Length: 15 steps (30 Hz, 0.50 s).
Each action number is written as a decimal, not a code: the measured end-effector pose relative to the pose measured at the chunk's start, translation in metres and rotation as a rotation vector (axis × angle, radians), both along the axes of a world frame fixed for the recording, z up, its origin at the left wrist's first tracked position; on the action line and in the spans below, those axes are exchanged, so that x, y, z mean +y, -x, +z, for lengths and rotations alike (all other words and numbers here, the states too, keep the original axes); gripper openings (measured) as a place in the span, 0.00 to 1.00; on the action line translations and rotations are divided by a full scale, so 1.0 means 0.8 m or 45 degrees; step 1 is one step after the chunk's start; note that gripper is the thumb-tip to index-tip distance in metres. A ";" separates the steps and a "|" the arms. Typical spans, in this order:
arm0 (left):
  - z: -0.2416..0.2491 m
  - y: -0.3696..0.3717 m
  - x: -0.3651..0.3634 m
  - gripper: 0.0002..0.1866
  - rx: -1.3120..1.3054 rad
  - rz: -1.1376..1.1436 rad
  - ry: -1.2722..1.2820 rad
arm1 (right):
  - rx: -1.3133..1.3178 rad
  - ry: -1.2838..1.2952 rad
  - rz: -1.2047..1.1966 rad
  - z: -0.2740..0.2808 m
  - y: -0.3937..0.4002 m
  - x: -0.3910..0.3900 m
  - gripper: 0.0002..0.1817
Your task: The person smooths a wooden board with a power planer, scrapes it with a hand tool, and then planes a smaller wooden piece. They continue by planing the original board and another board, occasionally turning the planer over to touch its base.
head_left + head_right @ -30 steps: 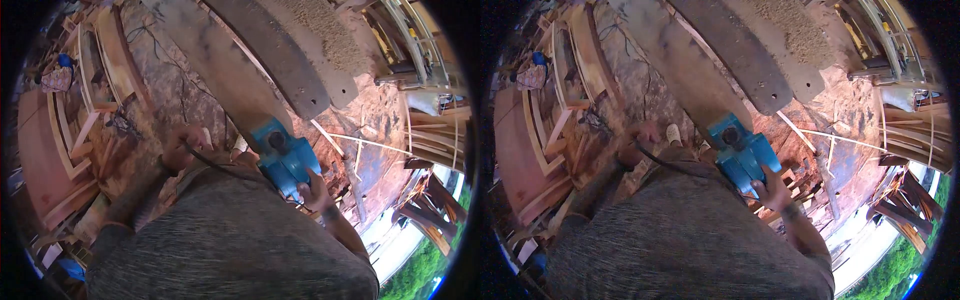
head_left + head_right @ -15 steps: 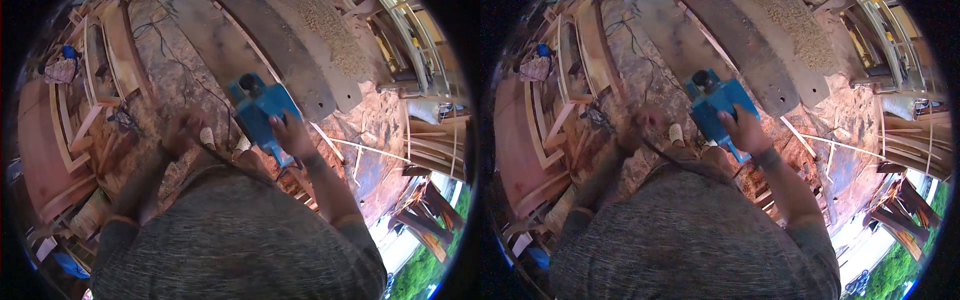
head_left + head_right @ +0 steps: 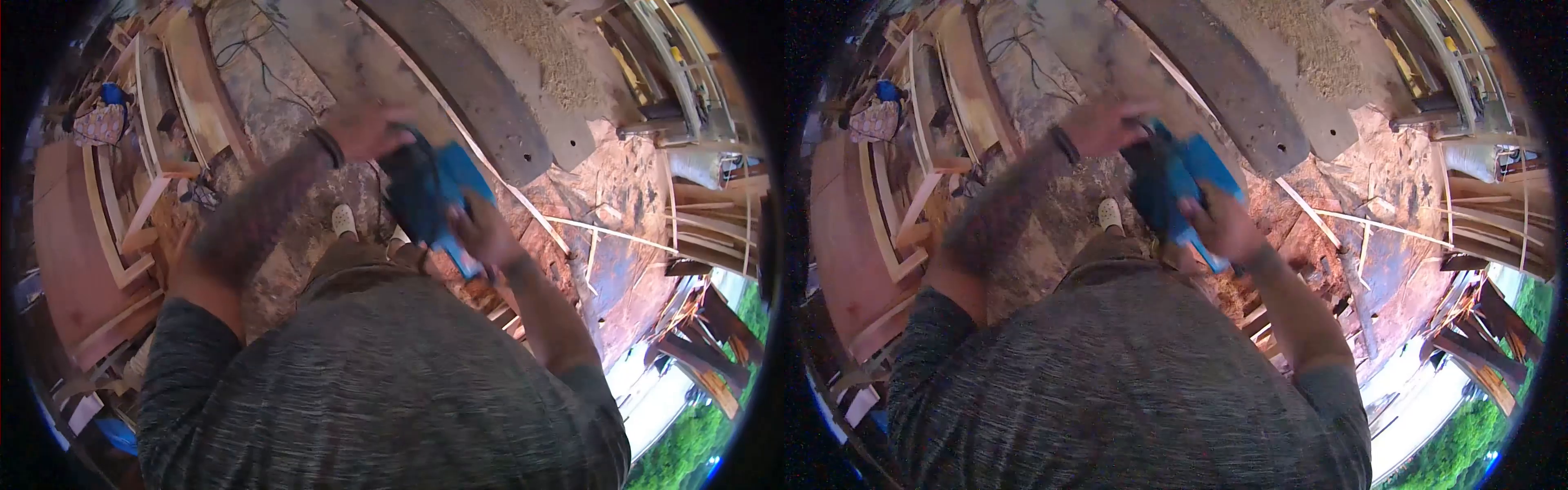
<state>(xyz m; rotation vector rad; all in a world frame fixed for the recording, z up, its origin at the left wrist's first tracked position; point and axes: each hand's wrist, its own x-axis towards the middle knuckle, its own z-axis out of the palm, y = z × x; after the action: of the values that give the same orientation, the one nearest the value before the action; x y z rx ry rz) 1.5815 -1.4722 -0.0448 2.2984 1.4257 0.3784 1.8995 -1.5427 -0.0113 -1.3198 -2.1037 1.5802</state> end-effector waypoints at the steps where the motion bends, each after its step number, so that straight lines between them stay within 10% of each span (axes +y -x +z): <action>1: 0.010 -0.028 -0.026 0.29 -0.037 -0.111 0.049 | -0.028 0.035 -0.006 0.003 -0.034 -0.030 0.23; 8: 0.029 -0.153 -0.131 0.37 -0.418 -0.373 0.534 | -0.091 0.037 -0.125 0.029 -0.172 -0.155 0.27; 15: 0.007 -0.175 -0.132 0.36 -0.178 -0.560 0.227 | -0.087 0.165 -0.242 0.062 -0.161 -0.159 0.34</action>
<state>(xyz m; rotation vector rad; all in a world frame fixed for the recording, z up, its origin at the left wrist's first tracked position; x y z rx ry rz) 1.7216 -1.5781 -0.0395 2.3027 0.8191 0.2584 2.0285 -1.6697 0.0379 -1.5859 -1.8746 1.6348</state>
